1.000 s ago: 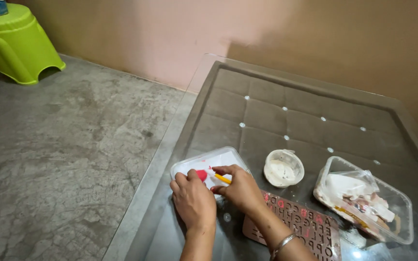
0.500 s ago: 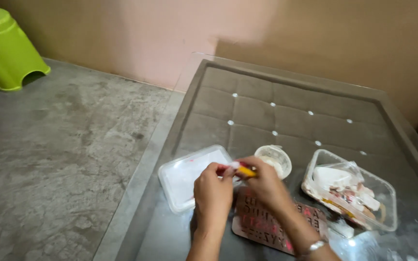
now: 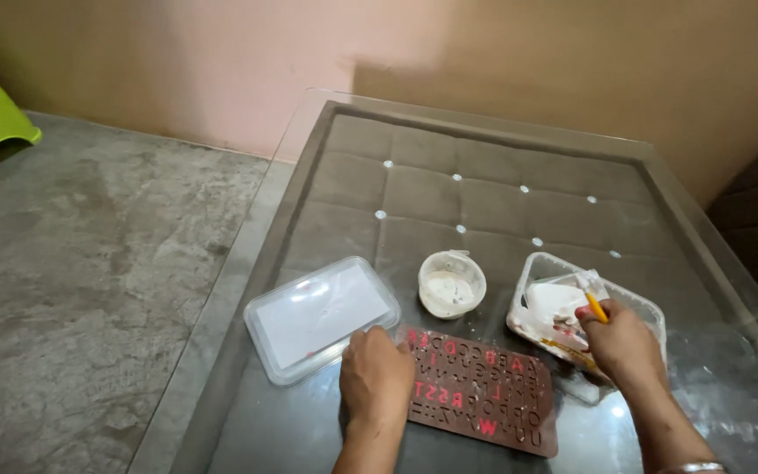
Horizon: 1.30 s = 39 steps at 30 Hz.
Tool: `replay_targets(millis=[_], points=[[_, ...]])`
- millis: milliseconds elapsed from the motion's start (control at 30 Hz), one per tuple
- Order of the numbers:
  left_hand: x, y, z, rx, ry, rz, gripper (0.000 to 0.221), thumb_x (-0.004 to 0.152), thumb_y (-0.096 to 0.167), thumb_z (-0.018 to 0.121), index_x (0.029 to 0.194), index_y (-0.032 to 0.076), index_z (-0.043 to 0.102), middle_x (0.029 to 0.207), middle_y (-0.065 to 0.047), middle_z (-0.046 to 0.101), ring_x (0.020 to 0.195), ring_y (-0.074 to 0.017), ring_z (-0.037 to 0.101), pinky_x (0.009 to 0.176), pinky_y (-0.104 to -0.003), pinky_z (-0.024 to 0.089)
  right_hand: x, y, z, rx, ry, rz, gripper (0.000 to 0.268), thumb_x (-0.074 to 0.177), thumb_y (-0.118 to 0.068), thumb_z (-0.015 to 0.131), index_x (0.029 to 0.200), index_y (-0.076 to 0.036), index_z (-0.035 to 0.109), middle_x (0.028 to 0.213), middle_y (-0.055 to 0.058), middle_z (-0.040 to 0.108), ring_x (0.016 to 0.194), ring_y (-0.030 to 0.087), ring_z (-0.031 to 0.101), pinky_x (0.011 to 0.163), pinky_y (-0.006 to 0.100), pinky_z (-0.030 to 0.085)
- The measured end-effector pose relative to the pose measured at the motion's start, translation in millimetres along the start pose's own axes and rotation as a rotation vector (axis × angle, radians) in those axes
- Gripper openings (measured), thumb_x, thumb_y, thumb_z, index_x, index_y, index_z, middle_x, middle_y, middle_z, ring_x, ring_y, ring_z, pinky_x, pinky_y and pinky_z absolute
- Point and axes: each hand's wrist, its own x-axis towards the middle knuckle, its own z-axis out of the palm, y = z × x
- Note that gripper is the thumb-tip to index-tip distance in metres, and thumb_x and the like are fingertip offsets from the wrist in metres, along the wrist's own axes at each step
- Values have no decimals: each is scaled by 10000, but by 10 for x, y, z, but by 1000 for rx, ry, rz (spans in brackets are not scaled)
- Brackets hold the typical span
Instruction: The person presses red clay into an alphabet mold and uses a yellow tool to scrape away the excess material.
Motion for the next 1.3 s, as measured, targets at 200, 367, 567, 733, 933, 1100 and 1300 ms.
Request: replay_targets(millis=[200, 367, 567, 733, 933, 1100, 1300], points=[[13, -18, 82, -20, -40, -32, 380, 858, 300, 734, 1080, -2, 673, 1109, -231, 648, 1078, -415, 639, 936, -473, 527, -55, 39, 97, -5, -27, -34, 361, 891, -347, 776, 1173, -124, 747, 1018, 154, 779, 945, 337, 754, 802, 453, 555], [30, -44, 125, -12, -22, -42, 430, 862, 383, 729, 1010, -18, 686, 1147, -238, 624, 1123, -432, 606, 968, -483, 509, -72, 5, 93, 32, -60, -65, 323, 853, -310, 795, 1147, -177, 811, 994, 146, 805, 885, 322, 766, 789, 438, 565], [67, -91, 54, 33, -217, -140, 426, 904, 428, 689, 1034, 23, 692, 1122, -231, 699, 1113, -431, 665, 962, -492, 542, -120, -18, -10, 127, -41, -107, 387, 860, -389, 758, 1130, -118, 819, 931, 206, 788, 849, 341, 766, 801, 449, 567], [104, -194, -53, 123, -148, -108, 297, 908, 318, 683, 1033, 48, 691, 1101, -210, 708, 1083, -412, 679, 923, -501, 555, -529, -18, 60, 251, 87, -248, 539, 1006, -523, 535, 1046, -18, 720, 1037, 205, 676, 970, 342, 655, 880, 453, 493], [6, -181, -68, 224, 199, 62, 132, 865, 80, 647, 975, 15, 676, 1059, -203, 714, 1004, -395, 701, 810, -476, 586, -969, 29, 337, 188, 15, -287, 369, 969, -390, 574, 1085, -66, 707, 1075, 165, 672, 1027, 342, 644, 922, 440, 484], [-112, 73, 63, -85, -11, 160, 170, 827, 190, 735, 914, 50, 693, 946, -177, 726, 899, -383, 703, 804, -471, 555, -1101, 86, 389, 81, 106, -229, 243, 912, -267, 648, 1101, -136, 726, 1121, 120, 686, 1111, 345, 617, 948, 449, 476], [-194, 93, 574, -229, -157, 101, 83, 820, 147, 694, 804, 84, 746, 872, -162, 743, 891, -370, 719, 820, -452, 567, -1229, 1, 379, -50, 255, -226, 339, 818, -268, 740, 1148, -188, 731, 1119, 120, 664, 1124, 346, 592, 953, 466, 448]])
